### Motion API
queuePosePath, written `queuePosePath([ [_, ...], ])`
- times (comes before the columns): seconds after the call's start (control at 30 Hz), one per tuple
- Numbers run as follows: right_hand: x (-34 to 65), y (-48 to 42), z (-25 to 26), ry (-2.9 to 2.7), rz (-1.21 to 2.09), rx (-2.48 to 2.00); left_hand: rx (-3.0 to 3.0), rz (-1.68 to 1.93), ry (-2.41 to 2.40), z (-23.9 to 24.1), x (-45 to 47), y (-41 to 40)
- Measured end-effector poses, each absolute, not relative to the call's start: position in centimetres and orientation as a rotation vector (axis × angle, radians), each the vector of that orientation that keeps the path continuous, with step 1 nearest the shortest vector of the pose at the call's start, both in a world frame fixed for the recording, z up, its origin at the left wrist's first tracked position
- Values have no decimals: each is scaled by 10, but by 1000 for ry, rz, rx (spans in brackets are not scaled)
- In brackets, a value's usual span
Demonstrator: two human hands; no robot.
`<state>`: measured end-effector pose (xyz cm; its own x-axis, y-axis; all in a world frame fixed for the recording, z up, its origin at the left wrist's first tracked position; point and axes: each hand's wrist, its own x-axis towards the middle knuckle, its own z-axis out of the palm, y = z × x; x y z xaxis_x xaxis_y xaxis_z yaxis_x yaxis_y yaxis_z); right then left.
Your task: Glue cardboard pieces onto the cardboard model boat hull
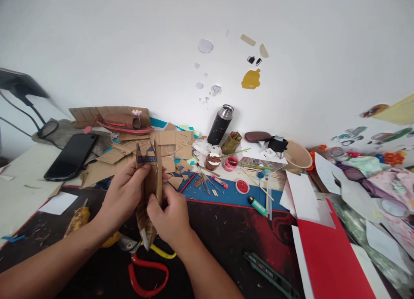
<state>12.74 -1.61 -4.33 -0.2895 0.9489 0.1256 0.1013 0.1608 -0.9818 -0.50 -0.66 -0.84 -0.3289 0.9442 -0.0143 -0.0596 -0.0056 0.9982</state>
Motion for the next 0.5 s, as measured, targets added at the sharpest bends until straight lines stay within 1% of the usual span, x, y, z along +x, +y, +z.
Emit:
queuePosePath([
  [0.5,126,-21,-49,-1622,1204,-1059,937,1473,1378,-8,-7,-5],
])
